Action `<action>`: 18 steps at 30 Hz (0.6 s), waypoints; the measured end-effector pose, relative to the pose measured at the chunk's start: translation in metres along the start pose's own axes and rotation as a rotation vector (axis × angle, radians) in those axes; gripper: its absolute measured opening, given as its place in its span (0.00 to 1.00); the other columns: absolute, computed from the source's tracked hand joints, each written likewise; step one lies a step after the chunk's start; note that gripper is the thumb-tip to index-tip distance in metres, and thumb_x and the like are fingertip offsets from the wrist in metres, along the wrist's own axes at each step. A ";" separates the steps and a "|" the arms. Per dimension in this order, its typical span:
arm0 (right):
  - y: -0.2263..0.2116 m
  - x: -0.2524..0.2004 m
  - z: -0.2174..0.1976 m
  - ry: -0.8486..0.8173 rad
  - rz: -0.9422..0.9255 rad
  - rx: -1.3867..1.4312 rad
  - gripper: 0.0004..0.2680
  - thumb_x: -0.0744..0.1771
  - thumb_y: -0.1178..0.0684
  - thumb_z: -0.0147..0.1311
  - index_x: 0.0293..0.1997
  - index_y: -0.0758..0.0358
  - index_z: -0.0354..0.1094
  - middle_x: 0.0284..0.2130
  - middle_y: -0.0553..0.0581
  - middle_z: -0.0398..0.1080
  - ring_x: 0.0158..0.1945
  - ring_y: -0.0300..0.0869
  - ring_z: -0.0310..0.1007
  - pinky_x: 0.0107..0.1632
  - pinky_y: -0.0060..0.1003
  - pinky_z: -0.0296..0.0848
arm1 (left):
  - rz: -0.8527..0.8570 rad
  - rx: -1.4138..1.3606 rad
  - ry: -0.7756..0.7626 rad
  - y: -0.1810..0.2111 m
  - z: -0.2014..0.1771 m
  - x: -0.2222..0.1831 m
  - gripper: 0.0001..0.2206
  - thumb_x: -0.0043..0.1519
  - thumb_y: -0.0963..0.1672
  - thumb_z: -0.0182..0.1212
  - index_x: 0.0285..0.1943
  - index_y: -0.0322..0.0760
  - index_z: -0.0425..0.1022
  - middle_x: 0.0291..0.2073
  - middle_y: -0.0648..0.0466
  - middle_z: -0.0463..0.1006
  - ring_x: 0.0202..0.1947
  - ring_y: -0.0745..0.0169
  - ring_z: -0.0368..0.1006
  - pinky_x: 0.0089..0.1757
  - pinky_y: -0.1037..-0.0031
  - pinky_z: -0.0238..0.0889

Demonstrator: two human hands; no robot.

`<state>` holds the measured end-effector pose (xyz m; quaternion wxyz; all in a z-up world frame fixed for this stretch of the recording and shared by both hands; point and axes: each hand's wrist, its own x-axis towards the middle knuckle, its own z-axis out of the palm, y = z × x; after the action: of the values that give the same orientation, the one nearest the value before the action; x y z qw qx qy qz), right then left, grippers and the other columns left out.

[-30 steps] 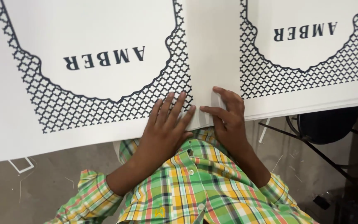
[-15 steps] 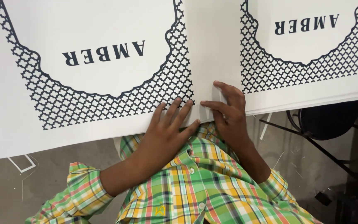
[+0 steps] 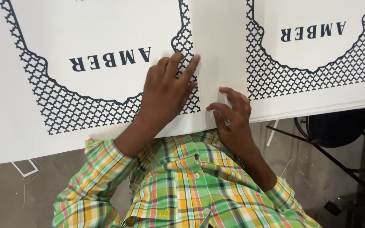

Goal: The person separates large printed paper sheets from a stack by hand.

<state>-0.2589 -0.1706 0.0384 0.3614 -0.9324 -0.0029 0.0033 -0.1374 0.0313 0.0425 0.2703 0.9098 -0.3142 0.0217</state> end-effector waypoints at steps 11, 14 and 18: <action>-0.004 -0.001 -0.001 -0.022 -0.021 -0.162 0.20 0.63 0.48 0.67 0.62 0.52 0.68 0.69 0.60 0.55 0.73 0.57 0.49 0.72 0.55 0.47 | -0.001 -0.002 -0.006 -0.004 0.010 -0.008 0.33 0.64 0.55 0.70 0.78 0.49 0.64 0.67 0.47 0.59 0.65 0.46 0.56 0.60 0.53 0.51; -0.004 -0.003 -0.001 -0.034 -0.023 -0.168 0.20 0.64 0.47 0.67 0.62 0.52 0.68 0.69 0.59 0.55 0.73 0.57 0.49 0.72 0.55 0.47 | -0.015 -0.006 -0.001 -0.003 0.010 -0.008 0.33 0.63 0.54 0.69 0.77 0.49 0.65 0.67 0.47 0.59 0.65 0.45 0.55 0.61 0.53 0.51; -0.002 -0.004 0.003 -0.037 -0.028 -0.170 0.20 0.64 0.47 0.67 0.62 0.52 0.69 0.70 0.60 0.55 0.73 0.56 0.49 0.72 0.55 0.47 | -0.017 -0.025 0.002 -0.003 0.008 -0.008 0.32 0.63 0.54 0.69 0.76 0.49 0.65 0.67 0.46 0.59 0.66 0.45 0.54 0.61 0.53 0.50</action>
<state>-0.2630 -0.1673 0.0374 0.2807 -0.9594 -0.0226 0.0152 -0.1426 0.0337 0.0324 0.2820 0.9090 -0.3064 0.0166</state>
